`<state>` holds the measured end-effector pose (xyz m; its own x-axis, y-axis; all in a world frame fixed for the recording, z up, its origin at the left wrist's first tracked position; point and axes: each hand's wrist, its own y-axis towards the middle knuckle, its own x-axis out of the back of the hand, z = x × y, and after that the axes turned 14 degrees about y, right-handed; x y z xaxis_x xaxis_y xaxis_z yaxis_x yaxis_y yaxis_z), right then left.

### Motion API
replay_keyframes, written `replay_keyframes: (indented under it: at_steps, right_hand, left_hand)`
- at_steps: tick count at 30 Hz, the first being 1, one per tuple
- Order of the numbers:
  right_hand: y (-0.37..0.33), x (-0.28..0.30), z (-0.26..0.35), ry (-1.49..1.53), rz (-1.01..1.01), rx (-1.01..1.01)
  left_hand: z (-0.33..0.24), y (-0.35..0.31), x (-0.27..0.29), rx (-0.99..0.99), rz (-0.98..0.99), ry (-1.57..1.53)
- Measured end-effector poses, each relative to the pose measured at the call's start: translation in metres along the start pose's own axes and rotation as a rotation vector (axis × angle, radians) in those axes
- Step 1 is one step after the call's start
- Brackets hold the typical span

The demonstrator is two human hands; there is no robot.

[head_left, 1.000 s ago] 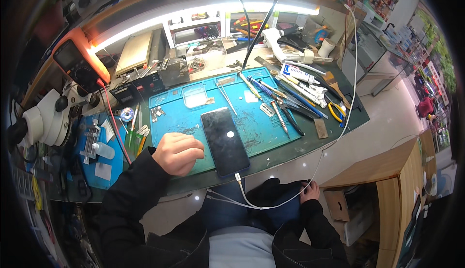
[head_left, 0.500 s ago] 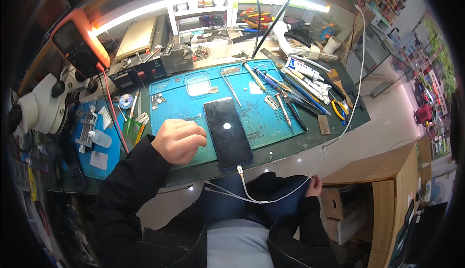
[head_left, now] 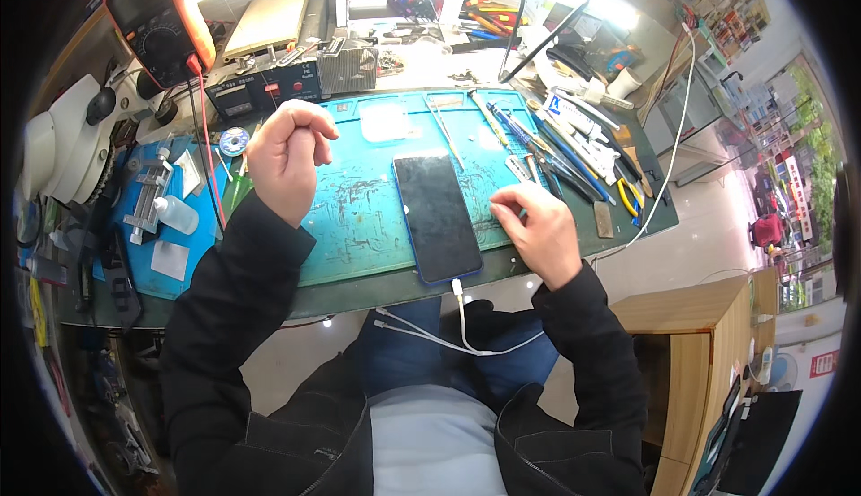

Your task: The person assembles a smartphone by applying adhesive to a blue frame, inserting the phone body, and pressing the edges to secure it. The person then cleans the work surface and wipes the phone screen with a cloth.

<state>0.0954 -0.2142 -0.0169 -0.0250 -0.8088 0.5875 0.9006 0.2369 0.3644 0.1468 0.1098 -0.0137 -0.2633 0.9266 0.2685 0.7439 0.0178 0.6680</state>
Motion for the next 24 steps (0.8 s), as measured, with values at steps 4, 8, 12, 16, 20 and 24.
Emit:
replay_keyframes:
  at_steps: [4,8,12,16,20,24]
  right_hand:
    - [0.018,-0.01,0.008,-0.161,0.08,-0.089]
    - [0.025,-0.018,0.007,-0.211,0.118,0.006]
    - [0.032,-0.015,0.006,-0.27,0.181,0.094]
    - [0.023,-0.008,0.007,-0.204,0.201,-0.078]
    - [-0.01,0.036,0.011,-0.059,-0.079,-0.144]
    - [-0.094,0.11,-0.022,-0.073,-0.361,-0.298]
  left_hand:
    - [-0.008,0.006,0.002,-0.07,-0.063,-0.003]
    - [-0.007,0.004,0.007,-0.087,-0.029,0.076]
    - [-0.004,0.006,0.008,-0.059,-0.019,0.096]
    - [-0.003,0.008,0.004,0.031,-0.026,0.077]
    - [-0.004,0.004,0.002,0.072,0.082,0.149]
    - [-0.003,-0.004,-0.002,-0.073,0.193,0.337]
